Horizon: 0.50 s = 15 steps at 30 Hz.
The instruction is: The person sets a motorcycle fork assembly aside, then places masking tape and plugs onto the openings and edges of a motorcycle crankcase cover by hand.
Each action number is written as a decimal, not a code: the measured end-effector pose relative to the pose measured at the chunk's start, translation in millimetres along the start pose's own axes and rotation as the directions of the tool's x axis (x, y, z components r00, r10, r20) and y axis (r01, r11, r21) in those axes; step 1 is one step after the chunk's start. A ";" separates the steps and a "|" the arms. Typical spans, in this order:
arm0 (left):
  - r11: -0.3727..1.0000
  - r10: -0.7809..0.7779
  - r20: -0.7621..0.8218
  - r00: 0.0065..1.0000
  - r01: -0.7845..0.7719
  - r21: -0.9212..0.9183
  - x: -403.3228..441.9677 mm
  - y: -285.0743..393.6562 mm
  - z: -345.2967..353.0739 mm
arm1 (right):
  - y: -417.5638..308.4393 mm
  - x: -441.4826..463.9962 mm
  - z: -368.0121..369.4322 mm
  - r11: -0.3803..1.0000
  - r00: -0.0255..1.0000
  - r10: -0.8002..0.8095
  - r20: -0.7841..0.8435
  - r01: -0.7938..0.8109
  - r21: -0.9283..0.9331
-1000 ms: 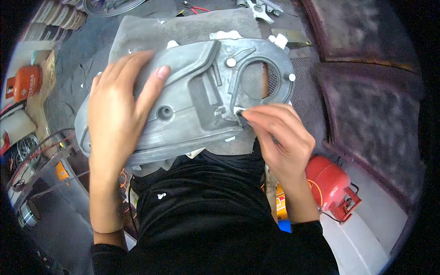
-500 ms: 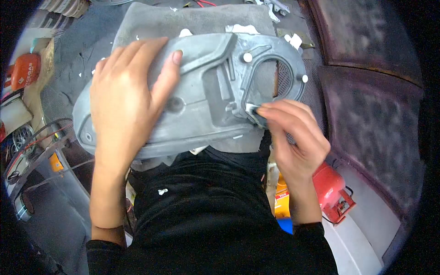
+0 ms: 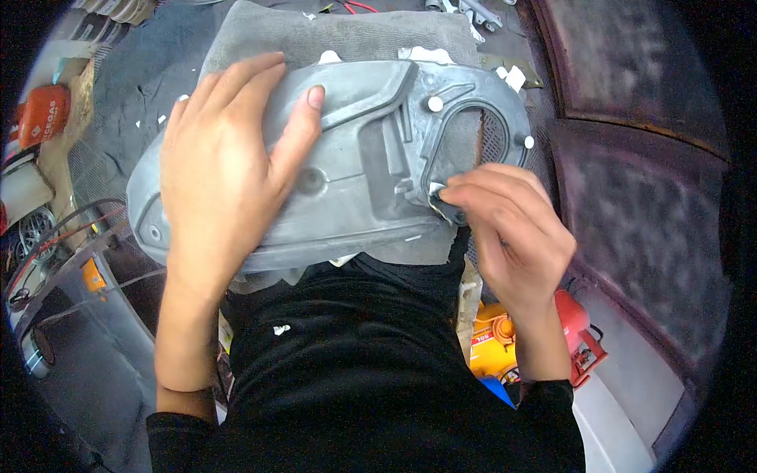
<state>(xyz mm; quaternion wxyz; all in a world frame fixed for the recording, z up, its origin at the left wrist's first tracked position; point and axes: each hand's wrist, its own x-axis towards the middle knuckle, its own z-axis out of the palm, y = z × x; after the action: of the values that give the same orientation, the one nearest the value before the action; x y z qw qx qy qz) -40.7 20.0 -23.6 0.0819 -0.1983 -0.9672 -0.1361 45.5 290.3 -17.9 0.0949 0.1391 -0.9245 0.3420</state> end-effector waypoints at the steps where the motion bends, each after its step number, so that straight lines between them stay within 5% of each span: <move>1: 1.000 0.010 -0.007 1.000 -0.010 0.007 1.0 -1.8 -0.5 | 1.1 2.9 0.9 1.000 0.999 -0.024 0.038 0.024 -0.001; 9: 1.000 0.004 -0.005 1.000 -0.004 0.001 1.5 -2.1 1.7 | 14.1 14.3 -6.9 0.993 0.992 -0.056 0.117 0.067 -0.095; 15: 1.000 -0.026 0.026 0.999 0.026 -0.011 0.3 2.0 0.4 | 4.6 16.0 -12.0 0.989 0.971 -0.146 0.190 0.144 0.028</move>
<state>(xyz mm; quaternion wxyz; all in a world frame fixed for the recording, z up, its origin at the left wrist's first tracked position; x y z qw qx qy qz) -40.2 22.0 -23.4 0.0666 -0.1878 -0.9698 -0.1403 29.9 298.4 -7.4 0.0294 0.2392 -0.9143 0.3256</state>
